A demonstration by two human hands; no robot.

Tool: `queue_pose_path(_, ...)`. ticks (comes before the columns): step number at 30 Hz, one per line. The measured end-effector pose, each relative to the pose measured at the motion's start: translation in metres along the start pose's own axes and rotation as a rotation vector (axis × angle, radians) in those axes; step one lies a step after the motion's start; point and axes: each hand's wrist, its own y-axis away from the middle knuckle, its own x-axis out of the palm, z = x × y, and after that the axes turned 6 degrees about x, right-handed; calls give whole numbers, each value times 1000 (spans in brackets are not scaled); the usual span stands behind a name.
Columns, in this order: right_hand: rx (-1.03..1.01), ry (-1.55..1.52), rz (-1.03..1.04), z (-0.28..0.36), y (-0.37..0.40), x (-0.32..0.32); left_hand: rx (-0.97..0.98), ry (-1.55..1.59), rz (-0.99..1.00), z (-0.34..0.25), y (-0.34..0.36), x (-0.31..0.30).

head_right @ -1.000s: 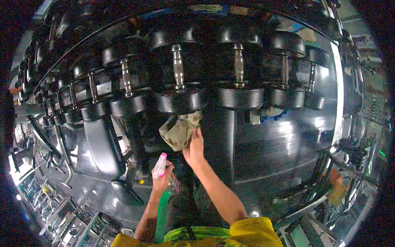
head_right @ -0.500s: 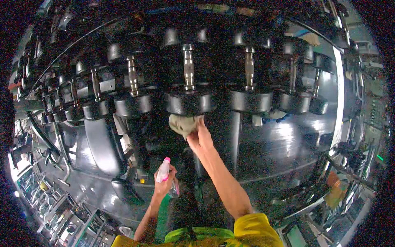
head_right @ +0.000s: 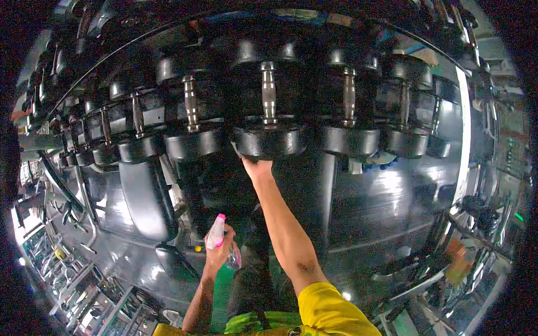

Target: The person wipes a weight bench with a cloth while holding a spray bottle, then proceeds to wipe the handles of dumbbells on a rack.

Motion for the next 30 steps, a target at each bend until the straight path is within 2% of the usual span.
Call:
queue_pose_path(2,-22,53,-3,-9,8,6,9,2,2,4,0,-6)
queue_pose_path(4,116,187,-98,-15,29,6,9,17,-1,6,0,-7)
queue_pose_path(5,236,86,-33,-15,45,10,19,-5,12,6,-1,-7)
queue_pose_path(6,397,-33,85,-3,37,-16,31,-28,23,5,-1,-7)
queue_pose_path(8,347,128,124,23,50,-35,50,-15,20,4,-1,-5)
queue_pose_path(10,125,354,-208,25,95,23,95,-33,56,-5,-1,-2)
queue_pose_path(11,91,334,-250,38,101,23,73,-16,50,-10,0,0)
queue_pose_path(12,98,405,-116,51,111,24,83,-12,53,-12,0,0)
queue_pose_path(15,-52,490,-162,69,148,37,112,-45,85,-22,5,3)
queue_pose_path(17,-204,521,42,81,175,34,125,-16,95,-30,10,2)
queue_pose_path(18,-215,526,60,85,192,40,125,5,99,-33,13,1)
queue_pose_path(23,-207,584,-110,97,275,52,163,40,170,-47,24,-1)
queue_pose_path(26,-268,643,-83,101,302,43,159,13,216,-57,27,3)
queue_pose_path(28,-256,602,-118,102,312,36,174,67,219,-58,26,6)
queue_pose_path(30,-287,527,-55,100,320,31,150,80,225,-62,25,11)
